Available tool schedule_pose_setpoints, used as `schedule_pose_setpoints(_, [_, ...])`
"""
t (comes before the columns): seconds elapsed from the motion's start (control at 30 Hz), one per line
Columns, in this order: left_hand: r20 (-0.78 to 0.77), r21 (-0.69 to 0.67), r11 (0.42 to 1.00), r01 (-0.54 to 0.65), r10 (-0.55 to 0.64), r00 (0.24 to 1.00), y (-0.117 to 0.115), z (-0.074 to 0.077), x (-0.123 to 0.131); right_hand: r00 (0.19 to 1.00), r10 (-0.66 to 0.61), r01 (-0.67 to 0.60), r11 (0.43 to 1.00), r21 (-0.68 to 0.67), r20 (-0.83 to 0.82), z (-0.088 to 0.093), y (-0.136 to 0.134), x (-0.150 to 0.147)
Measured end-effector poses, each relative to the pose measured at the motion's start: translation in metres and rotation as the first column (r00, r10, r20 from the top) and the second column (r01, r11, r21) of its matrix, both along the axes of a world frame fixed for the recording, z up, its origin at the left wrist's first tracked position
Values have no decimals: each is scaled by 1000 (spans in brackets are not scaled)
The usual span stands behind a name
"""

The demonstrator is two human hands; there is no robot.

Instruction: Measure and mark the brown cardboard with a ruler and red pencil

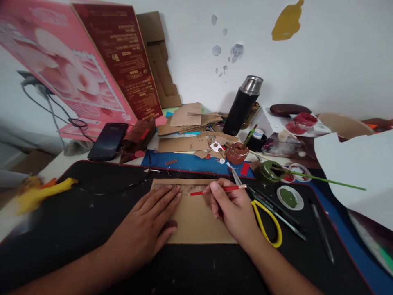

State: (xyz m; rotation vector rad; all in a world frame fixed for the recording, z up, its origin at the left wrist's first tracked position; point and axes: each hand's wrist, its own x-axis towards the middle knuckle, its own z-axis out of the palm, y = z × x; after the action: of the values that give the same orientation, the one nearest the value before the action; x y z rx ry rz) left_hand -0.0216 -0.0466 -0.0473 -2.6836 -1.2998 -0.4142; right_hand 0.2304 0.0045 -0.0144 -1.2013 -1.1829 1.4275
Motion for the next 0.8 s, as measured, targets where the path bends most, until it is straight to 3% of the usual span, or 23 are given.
schedule_pose_setpoints(0.2, [-2,2,999,-37,37,999,1,2,1,998,-8,5,999,-37,-68,-6,2,3])
schedule_pose_setpoints(0.8, [-25,46,995,-92,93,995,-1,8,1,1000,8,-7,999,-41,24,-4,2,4])
